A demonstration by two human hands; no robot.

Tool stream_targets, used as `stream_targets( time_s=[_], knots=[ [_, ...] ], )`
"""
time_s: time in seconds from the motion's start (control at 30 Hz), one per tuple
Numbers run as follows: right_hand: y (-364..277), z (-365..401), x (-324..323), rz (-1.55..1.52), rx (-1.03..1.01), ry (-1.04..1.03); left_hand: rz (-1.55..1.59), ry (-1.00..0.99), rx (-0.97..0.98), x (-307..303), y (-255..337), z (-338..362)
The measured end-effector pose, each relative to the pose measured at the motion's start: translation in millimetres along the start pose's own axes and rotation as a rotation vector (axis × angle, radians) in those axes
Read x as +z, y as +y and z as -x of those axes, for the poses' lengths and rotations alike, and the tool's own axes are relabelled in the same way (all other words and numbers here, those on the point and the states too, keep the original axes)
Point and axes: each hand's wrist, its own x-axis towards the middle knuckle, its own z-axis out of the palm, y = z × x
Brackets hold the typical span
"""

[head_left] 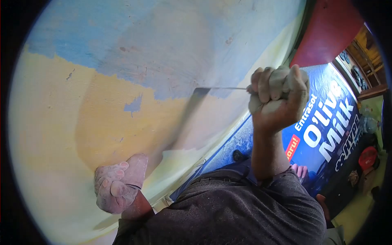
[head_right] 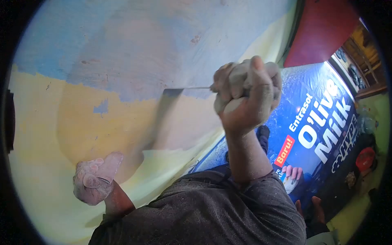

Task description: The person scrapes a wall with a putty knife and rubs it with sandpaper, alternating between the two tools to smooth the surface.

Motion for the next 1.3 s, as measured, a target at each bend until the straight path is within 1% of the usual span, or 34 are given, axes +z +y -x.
stream_targets(
  time_s=[0.07, 0.1, 0.2, 0.23, 0.27, 0.33, 0.37, 0.4, 0.47, 0.5, 0.53, 0.6, 0.67, 0.7, 0.73, 0.8, 0.83, 0.87, 0.93, 0.97, 1.07, 1.1, 1.2, 1.27, 1.3],
  knots=[
    [-12.3, -7.9, -11.7, -0.116, 0.029, 0.096, 0.002, -0.004, 0.005, -0.4, 2.1, 0.2],
    [-20.3, -12.5, 0.2, -0.239, -0.006, 0.159, -0.001, -0.005, 0.006, -0.9, 1.9, 0.0],
    [20.8, 16.1, 6.5, 0.030, 0.018, 0.036, -0.002, -0.001, 0.013, -0.6, 0.5, 0.1],
    [19.9, 26.7, 25.2, -0.051, 0.244, 0.169, 0.000, 0.002, 0.014, 0.7, 0.8, 0.1],
    [19.1, 29.9, 18.4, -0.119, 0.319, 0.161, 0.007, 0.007, 0.019, 1.4, 0.5, 0.4],
    [5.4, 18.2, 3.7, -0.007, 0.065, 0.018, 0.004, 0.007, 0.021, -1.3, 1.5, 2.0],
    [-9.6, 9.9, -0.1, -0.069, 0.041, 0.015, 0.001, 0.003, 0.017, -1.9, 1.9, 2.3],
    [-16.5, 0.1, 2.3, -0.100, -0.012, 0.086, 0.002, -0.001, 0.015, -2.4, 1.8, 2.7],
    [4.7, 6.1, -11.3, 0.034, -0.015, -0.157, 0.002, 0.001, 0.019, -2.4, 0.0, 2.6],
    [8.6, 12.1, 12.1, -0.040, 0.051, 0.026, 0.006, 0.004, 0.021, -1.1, -0.3, 2.7],
    [6.4, 10.9, 12.5, -0.034, 0.079, 0.039, 0.003, 0.009, 0.025, -1.5, -0.4, 2.0],
    [-0.5, 5.2, 0.1, -0.045, 0.066, -0.033, 0.002, 0.004, 0.027, -1.1, -0.4, 2.6],
    [-13.0, -8.3, 3.1, -0.145, -0.042, 0.005, -0.003, 0.000, 0.026, -1.5, 0.2, 2.4],
    [-10.5, -7.7, -4.2, -0.153, -0.038, -0.062, -0.006, 0.000, 0.027, -1.8, 0.4, 2.4],
    [3.9, 1.5, 4.8, -0.002, -0.057, -0.082, -0.007, 0.002, 0.026, -2.0, 0.2, 2.4],
    [12.2, 24.9, 25.9, -0.044, 0.264, 0.131, 0.002, 0.010, 0.030, 0.4, -0.3, 3.2],
    [11.4, 24.8, 16.3, -0.118, 0.242, 0.063, 0.005, 0.013, 0.032, 1.0, -0.3, 4.2],
    [6.2, 22.2, 12.6, -0.044, 0.166, 0.087, 0.004, 0.011, 0.033, 0.2, -0.2, 5.3],
    [-11.0, 6.1, 5.9, -0.184, 0.071, 0.106, -0.002, 0.009, 0.032, -0.9, -0.8, 5.9],
    [-14.5, 1.1, 3.7, -0.141, 0.008, 0.099, -0.007, 0.007, 0.029, -1.7, 0.2, 4.6],
    [12.2, 28.2, 24.1, -0.017, 0.174, 0.110, 0.002, 0.011, 0.047, 1.3, -0.4, 4.2],
    [7.7, 29.2, 28.0, -0.037, 0.257, 0.112, 0.005, 0.013, 0.050, 2.7, -1.7, 3.6],
    [-3.2, 8.5, 0.7, 0.015, 0.004, -0.021, 0.003, 0.009, 0.051, 0.9, -2.9, 3.2],
    [-12.3, -2.1, 3.2, -0.124, -0.037, 0.022, -0.001, 0.004, 0.053, 1.2, -2.8, 3.3],
    [0.1, 8.5, 6.0, -0.080, 0.009, 0.030, 0.000, 0.004, 0.055, 1.3, -2.2, 2.6]
  ],
)
